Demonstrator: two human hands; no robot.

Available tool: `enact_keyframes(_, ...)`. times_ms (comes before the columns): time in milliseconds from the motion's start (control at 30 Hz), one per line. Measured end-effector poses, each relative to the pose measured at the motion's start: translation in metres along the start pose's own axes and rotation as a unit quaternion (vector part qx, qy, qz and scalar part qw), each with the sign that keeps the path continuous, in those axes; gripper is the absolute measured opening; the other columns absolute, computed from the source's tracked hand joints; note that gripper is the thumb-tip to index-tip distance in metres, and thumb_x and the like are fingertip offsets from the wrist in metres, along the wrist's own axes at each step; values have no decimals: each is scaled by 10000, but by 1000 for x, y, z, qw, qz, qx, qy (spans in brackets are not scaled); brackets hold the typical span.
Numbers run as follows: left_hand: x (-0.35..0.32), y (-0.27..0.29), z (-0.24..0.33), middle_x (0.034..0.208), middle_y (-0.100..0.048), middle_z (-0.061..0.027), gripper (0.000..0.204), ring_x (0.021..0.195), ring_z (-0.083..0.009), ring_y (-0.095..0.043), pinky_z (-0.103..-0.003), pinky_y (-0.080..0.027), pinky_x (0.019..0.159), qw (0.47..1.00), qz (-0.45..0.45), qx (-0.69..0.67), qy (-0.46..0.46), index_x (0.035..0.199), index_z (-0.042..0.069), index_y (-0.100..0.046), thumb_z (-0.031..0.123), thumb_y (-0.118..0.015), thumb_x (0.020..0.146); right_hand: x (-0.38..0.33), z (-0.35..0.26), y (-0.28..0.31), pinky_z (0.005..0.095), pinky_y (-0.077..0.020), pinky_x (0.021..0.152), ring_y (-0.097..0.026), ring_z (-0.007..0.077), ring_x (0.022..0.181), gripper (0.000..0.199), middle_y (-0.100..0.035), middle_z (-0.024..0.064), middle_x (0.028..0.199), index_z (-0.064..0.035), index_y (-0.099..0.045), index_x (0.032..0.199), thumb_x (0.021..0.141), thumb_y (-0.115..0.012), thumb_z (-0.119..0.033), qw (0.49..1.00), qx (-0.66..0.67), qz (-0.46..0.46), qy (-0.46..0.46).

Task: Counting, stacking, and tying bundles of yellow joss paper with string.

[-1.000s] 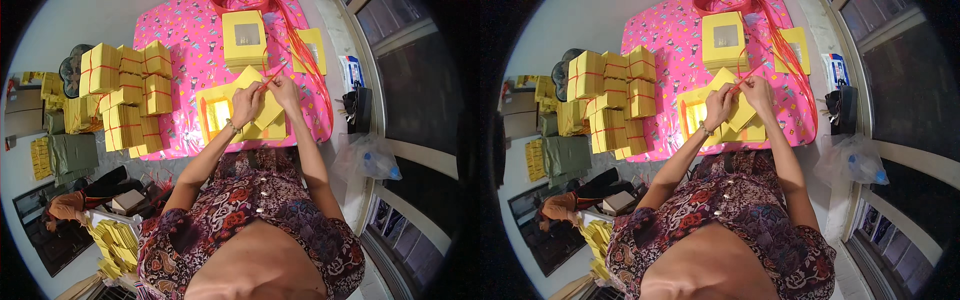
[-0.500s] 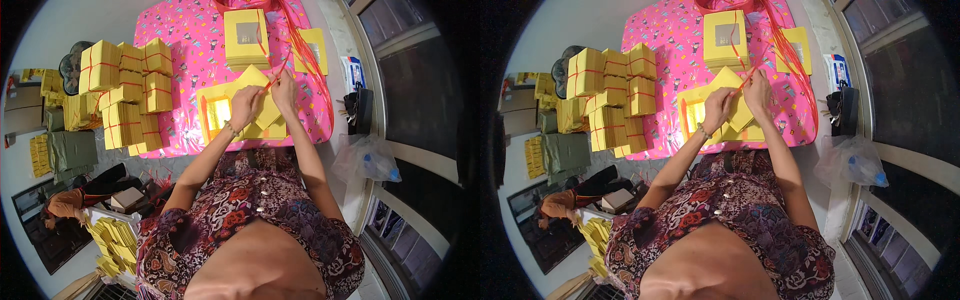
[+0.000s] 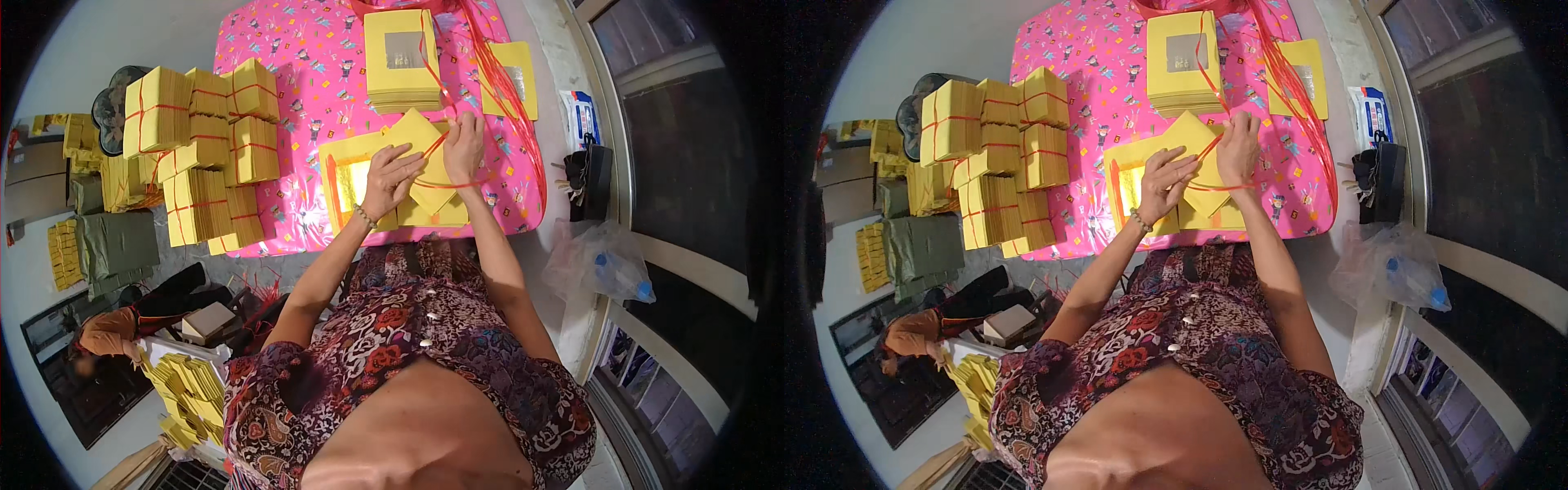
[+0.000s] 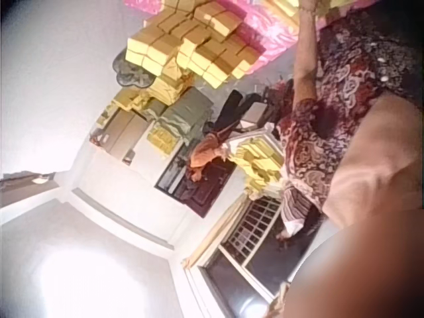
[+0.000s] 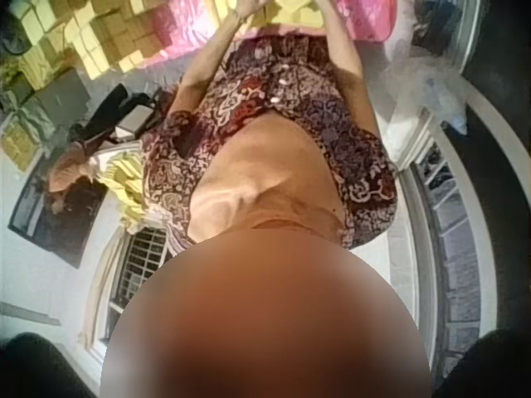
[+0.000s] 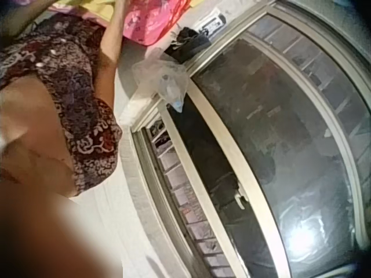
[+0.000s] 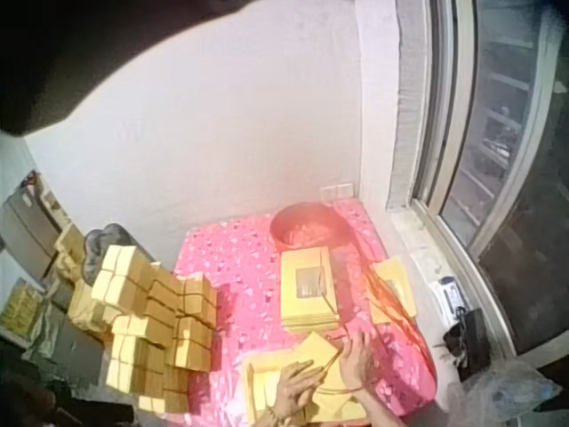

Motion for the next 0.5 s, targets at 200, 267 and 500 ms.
enact_keyframes(200, -3, 2, -5, 1130, -716, -24, 220, 1190, -262, -600, -472, -406, 1041, 999, 2, -25, 23, 1058, 139, -741, 86, -694, 850, -1, 6, 7, 495, -436, 700, -525, 379, 856, 129, -500, 174, 903, -12, -469, 924, 943, -560, -101, 999, 32, 33, -20)
enact_keyframes(267, -2, 3, -5, 1125, -717, -28, 212, 1190, -263, -602, -474, -408, 1041, 999, 2, -23, 26, 1048, 133, -741, 79, -691, 849, -2, 6, 10, 489, -426, 708, -515, 376, 858, 131, -499, 175, 878, -7, -469, 911, 941, -560, -96, 998, 46, 33, -18)
enact_keyframes(500, -2, 4, -11, 1096, -724, -51, 179, 1179, -284, -608, -472, -417, 1028, 999, 12, -21, 45, 1001, 108, -747, 57, -687, 840, -56, 7, 62, 419, -417, 666, -504, 314, 794, 145, -483, 148, 831, 9, -499, 895, 934, -592, -95, 992, 75, 95, -19)
Point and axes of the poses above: each hand's wrist, its own x-axis towards the middle knuckle, its own y-axis out of the back of the hand, z = x × y, the point moved 10 cm from there along x, towards the middle knuckle
